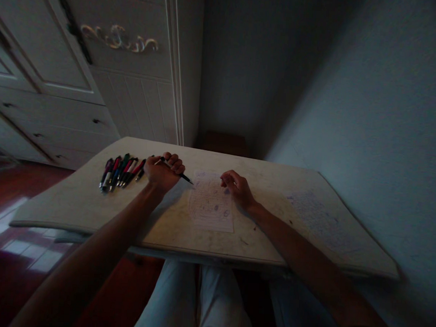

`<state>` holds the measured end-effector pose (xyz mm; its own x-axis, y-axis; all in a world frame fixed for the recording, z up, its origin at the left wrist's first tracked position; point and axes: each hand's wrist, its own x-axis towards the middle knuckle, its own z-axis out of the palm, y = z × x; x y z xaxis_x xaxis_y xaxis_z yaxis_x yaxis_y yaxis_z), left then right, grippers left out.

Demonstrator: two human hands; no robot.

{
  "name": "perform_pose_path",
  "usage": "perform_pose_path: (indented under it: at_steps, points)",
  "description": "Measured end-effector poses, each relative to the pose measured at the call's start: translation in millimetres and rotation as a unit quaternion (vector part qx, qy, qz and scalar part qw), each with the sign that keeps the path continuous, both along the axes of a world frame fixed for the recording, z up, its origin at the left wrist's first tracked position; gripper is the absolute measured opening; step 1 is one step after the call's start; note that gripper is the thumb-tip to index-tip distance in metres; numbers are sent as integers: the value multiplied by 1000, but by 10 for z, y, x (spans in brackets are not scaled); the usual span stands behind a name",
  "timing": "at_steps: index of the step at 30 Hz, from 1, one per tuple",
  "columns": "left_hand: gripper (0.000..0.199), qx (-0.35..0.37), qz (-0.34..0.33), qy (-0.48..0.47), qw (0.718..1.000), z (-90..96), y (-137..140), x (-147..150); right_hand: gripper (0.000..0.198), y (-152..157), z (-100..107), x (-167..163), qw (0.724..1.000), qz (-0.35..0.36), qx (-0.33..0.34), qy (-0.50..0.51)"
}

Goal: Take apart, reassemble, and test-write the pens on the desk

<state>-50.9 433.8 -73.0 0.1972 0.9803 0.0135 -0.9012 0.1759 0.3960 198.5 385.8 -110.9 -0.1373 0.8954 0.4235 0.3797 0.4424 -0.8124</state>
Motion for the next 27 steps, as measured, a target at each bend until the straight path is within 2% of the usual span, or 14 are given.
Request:
perform_pose_path:
  at_steps: [15, 27]
  points:
    - [15, -16, 20, 11, 1000, 17, 7, 32, 43, -10, -2, -5, 1000, 8, 3, 0]
    - [15, -13, -10, 21, 1000, 68, -35, 69, 48, -21, 25, -14, 1000, 8, -8, -10]
